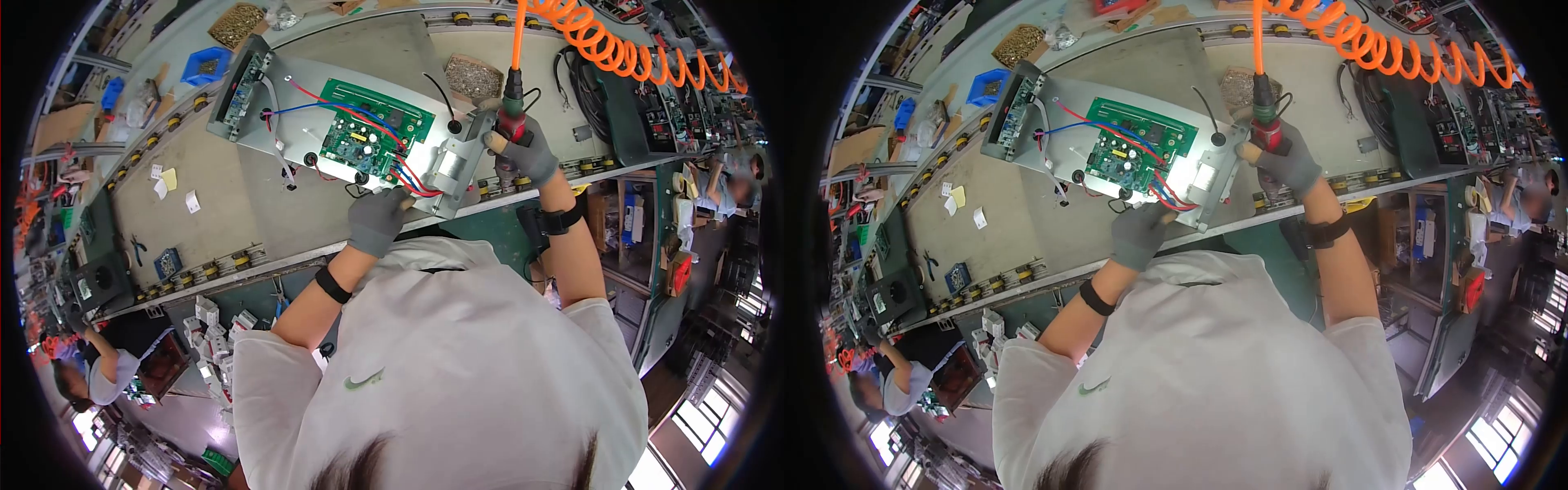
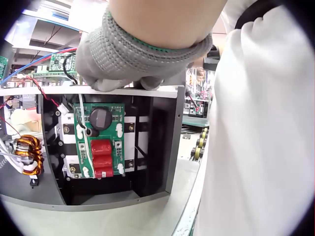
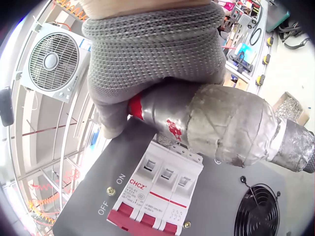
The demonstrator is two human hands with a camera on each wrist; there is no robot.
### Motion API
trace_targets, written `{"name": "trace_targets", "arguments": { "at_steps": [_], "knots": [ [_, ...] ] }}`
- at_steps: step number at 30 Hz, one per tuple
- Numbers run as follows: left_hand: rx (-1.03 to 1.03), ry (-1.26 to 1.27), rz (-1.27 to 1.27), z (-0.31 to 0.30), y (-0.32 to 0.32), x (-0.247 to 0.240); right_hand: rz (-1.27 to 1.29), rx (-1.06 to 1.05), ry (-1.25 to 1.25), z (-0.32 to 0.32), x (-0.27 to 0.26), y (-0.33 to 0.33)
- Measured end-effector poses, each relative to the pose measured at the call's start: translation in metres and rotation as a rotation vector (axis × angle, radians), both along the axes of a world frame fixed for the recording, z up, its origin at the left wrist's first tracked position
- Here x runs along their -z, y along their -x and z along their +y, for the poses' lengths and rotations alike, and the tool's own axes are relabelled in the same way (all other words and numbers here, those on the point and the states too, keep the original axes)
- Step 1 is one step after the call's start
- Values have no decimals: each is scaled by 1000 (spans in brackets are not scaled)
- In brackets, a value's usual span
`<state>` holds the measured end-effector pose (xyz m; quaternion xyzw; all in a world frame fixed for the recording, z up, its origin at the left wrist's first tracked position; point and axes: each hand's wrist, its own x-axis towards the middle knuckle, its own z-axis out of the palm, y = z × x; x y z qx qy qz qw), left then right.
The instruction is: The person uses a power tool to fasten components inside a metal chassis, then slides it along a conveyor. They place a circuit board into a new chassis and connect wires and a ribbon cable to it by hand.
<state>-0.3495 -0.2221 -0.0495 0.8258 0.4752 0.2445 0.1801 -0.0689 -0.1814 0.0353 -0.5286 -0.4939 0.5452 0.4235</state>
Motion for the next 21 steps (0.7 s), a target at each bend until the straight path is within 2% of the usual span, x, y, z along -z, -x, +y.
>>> {"name": "trace_targets", "arguments": {
  "at_steps": [3,5,9,12,14,16,17,19,21],
  "knots": [
    [4,-81,-53,-2,-2,1,12,4,-33,-1,-1,0],
    [53,-133,73,-4,1,2,20,10,14,-1,-6,2],
    [150,-87,-8,-14,34,3,29,-58,-33,0,-2,-4],
    [-42,-11,-86,-30,83,13,55,-56,0,1,2,-8],
    [-437,28,-161,-40,123,44,29,-69,-48,4,5,-8],
    [-841,137,-38,-44,167,78,9,-71,-28,4,2,-6],
    [-859,131,-38,-45,187,86,1,-68,-19,3,-2,-4],
    [-1239,541,166,-41,222,99,3,-60,3,3,-5,-4],
    [-1293,579,212,-35,253,114,-7,-60,-1,2,-8,-3]
  ]
}}
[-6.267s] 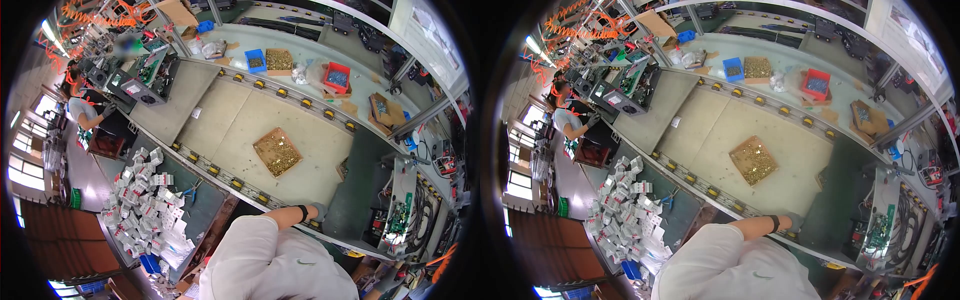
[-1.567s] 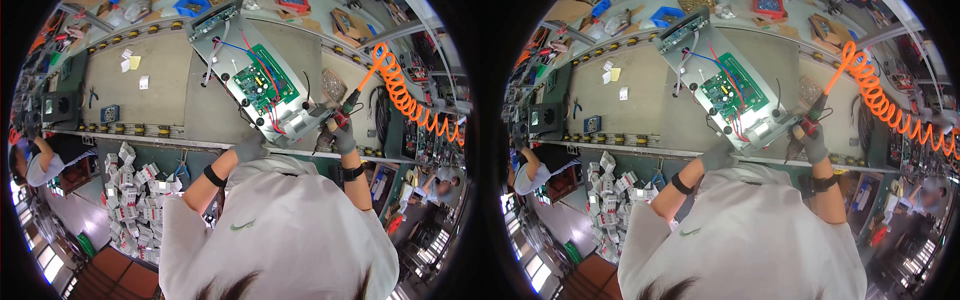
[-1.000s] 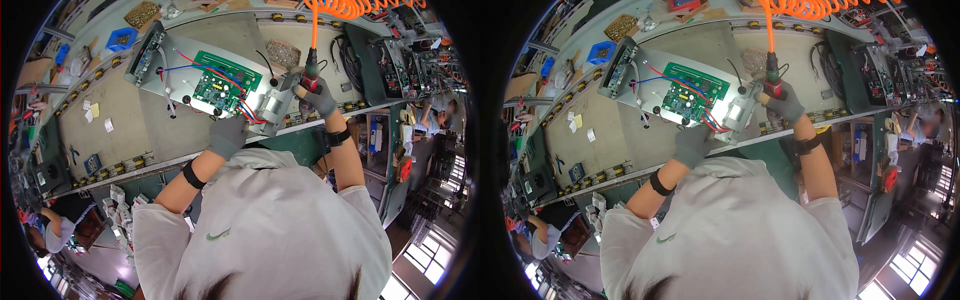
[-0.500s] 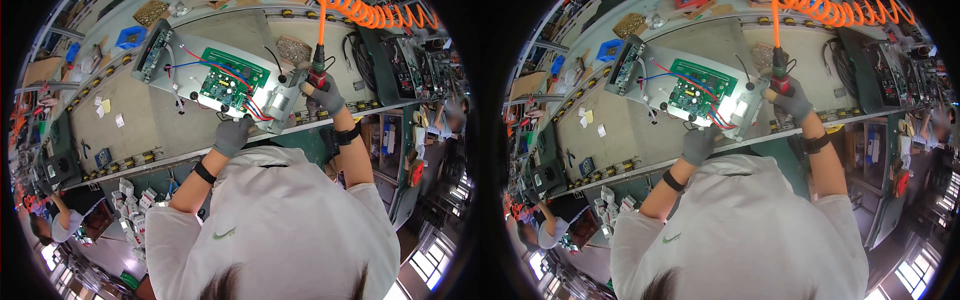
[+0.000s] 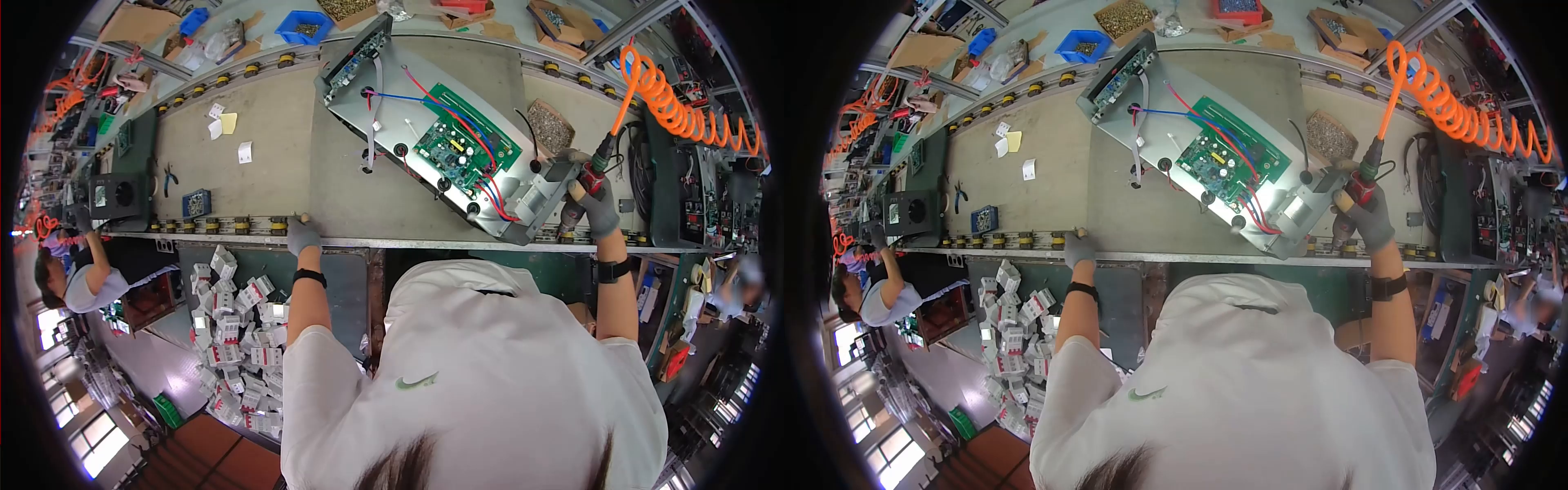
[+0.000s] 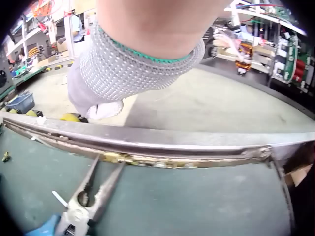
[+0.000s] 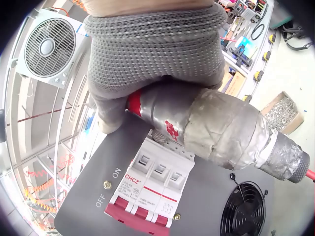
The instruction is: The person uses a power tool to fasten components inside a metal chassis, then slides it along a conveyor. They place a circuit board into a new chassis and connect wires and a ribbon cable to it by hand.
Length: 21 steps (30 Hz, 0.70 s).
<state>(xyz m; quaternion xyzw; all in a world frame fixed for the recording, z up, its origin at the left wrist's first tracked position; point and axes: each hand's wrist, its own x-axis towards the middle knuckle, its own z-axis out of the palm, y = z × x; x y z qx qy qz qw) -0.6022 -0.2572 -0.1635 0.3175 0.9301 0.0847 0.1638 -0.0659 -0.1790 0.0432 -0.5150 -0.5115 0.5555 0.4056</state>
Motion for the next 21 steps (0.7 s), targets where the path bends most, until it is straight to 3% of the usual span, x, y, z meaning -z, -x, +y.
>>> {"name": "trace_targets", "arguments": {
  "at_steps": [4,11,14,17,21],
  "knots": [
    [-50,173,-105,21,21,6,-34,18,2,-1,4,-2],
    [-154,142,-235,37,27,34,-149,-36,-87,1,-5,1],
    [-114,141,-284,39,30,32,-197,-48,-64,3,-3,-12],
    [96,276,-263,42,32,48,-241,-45,-72,8,0,-22],
    [137,348,-207,46,-11,26,-287,-95,-97,17,11,-77]
  ]
}}
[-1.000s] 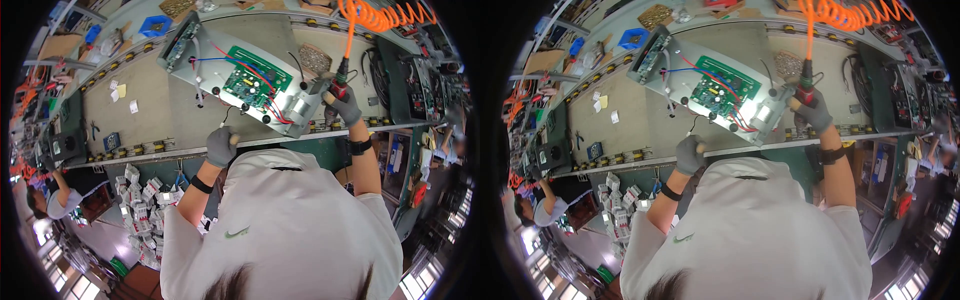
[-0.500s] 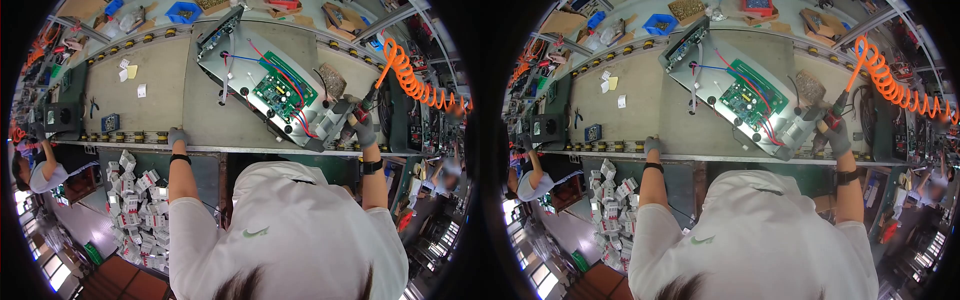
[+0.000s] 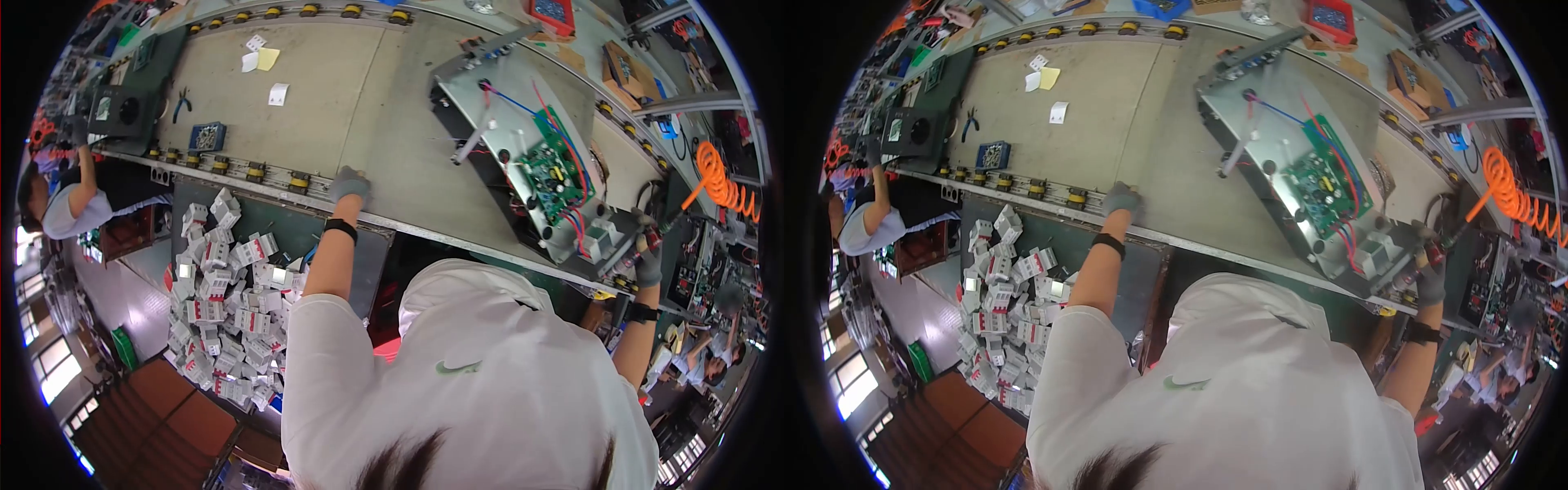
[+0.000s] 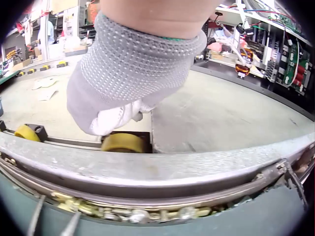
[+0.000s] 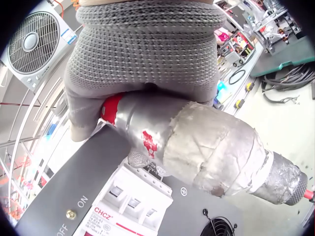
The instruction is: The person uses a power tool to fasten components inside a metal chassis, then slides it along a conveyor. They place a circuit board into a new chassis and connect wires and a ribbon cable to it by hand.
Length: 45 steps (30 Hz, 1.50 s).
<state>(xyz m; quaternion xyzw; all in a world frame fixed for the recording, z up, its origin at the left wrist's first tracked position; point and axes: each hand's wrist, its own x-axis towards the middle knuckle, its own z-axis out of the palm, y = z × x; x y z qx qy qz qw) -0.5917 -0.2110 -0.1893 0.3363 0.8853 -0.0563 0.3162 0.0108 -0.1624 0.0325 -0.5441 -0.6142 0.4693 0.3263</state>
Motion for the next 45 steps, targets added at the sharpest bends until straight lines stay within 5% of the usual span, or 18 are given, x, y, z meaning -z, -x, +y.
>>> {"name": "trace_targets", "arguments": {
  "at_steps": [4,10,11,16,19,24,26,32,40,45],
  "knots": [
    [71,36,-69,4,-44,-34,-45,123,39,-4,-10,-37],
    [143,-5,-119,12,-74,-4,-14,379,169,-17,9,-131],
    [129,-16,-109,17,-75,-14,-31,509,272,-22,3,-132],
    [40,-164,-51,20,-46,21,-56,564,-87,-33,-4,-75],
    [42,-215,-39,18,-35,28,28,857,-51,-61,0,-71],
    [-438,-526,-684,4,-14,84,144,1275,142,-138,9,-41],
    [-494,-546,-755,8,-31,65,153,1430,175,-180,43,-58],
    [-507,-577,-808,31,-72,11,90,1543,301,-234,93,-53],
    [-404,-644,-854,35,-125,-31,85,1414,213,-231,165,-109],
    [-546,-660,-883,22,-162,-43,90,1390,223,-223,207,-132]
  ]
}}
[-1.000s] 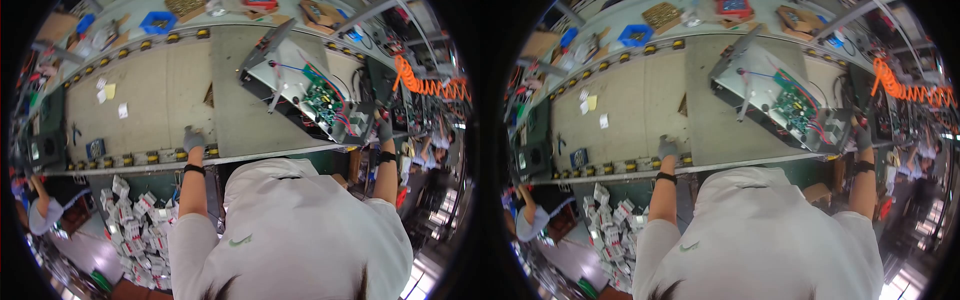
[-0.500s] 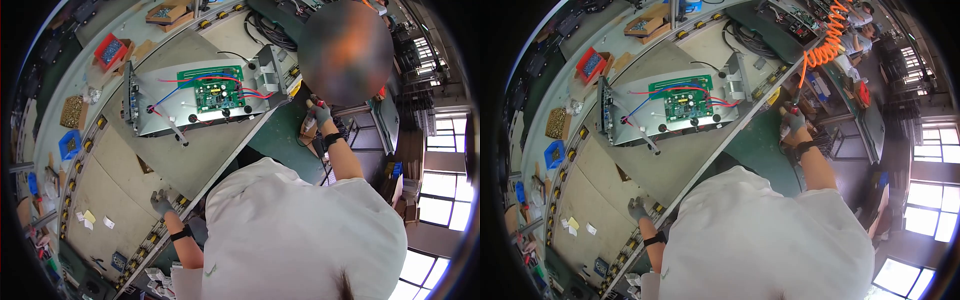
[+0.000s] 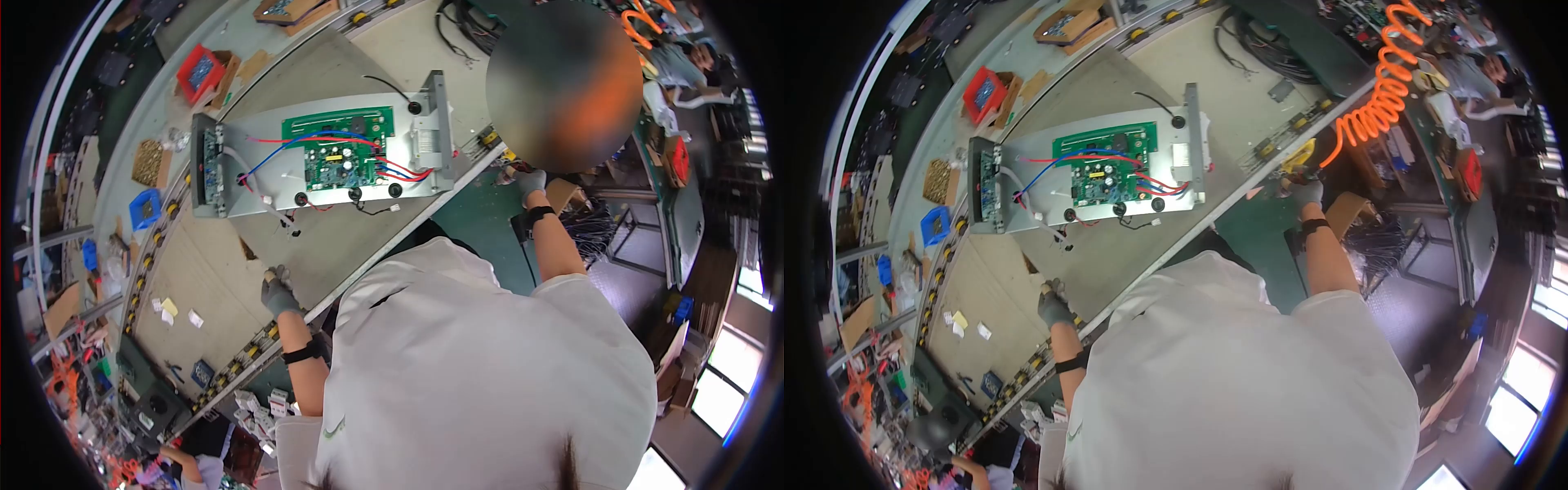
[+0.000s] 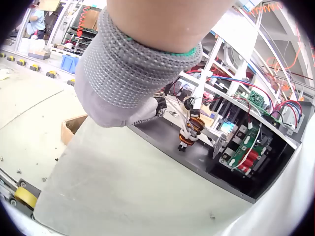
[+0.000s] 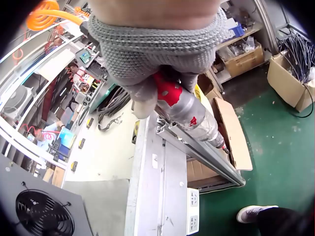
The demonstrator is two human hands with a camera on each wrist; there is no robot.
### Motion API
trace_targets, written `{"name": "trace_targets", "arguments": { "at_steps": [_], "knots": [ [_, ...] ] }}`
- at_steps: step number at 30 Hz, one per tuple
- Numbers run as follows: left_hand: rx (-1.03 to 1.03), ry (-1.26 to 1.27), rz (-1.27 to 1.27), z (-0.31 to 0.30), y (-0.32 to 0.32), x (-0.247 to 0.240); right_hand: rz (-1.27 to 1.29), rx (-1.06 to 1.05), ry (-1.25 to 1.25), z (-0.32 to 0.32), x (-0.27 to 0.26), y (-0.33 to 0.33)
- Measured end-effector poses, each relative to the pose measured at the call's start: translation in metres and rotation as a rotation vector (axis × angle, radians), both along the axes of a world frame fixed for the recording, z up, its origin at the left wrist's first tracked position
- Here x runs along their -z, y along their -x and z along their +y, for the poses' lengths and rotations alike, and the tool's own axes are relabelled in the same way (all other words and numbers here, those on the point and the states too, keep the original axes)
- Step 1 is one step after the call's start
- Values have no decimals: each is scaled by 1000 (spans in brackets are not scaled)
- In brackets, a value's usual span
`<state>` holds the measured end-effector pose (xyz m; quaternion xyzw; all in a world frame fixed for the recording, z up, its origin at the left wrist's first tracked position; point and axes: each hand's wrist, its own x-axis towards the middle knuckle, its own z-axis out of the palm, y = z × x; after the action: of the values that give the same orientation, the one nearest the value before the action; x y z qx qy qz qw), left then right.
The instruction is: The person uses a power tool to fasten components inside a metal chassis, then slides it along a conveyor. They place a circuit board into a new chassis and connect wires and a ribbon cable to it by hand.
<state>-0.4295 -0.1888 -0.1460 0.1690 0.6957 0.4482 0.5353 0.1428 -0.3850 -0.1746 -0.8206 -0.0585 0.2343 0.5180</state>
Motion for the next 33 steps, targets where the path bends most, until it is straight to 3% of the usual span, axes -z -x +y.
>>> {"name": "trace_targets", "arguments": {
  "at_steps": [2,4,10,13,15,21,27,29,31,33],
  "knots": [
    [69,44,158,-5,-8,-1,11,-14,-3,8,8,-6],
    [97,25,151,-14,-9,2,15,-57,10,6,3,-8],
    [-131,4,162,-16,-3,14,90,-90,-55,-7,25,-20],
    [-159,36,130,-10,10,20,134,-92,-96,0,36,-18],
    [-135,49,161,2,22,22,89,-64,69,9,44,-18],
    [-168,44,238,41,31,9,147,20,28,15,80,-14],
    [-124,50,399,86,44,29,100,101,194,8,68,-10],
    [-104,81,483,98,45,33,216,9,405,2,62,-13],
    [82,148,567,103,42,29,343,52,451,13,12,12],
    [87,123,531,105,40,39,469,93,501,25,-32,39]
  ]
}}
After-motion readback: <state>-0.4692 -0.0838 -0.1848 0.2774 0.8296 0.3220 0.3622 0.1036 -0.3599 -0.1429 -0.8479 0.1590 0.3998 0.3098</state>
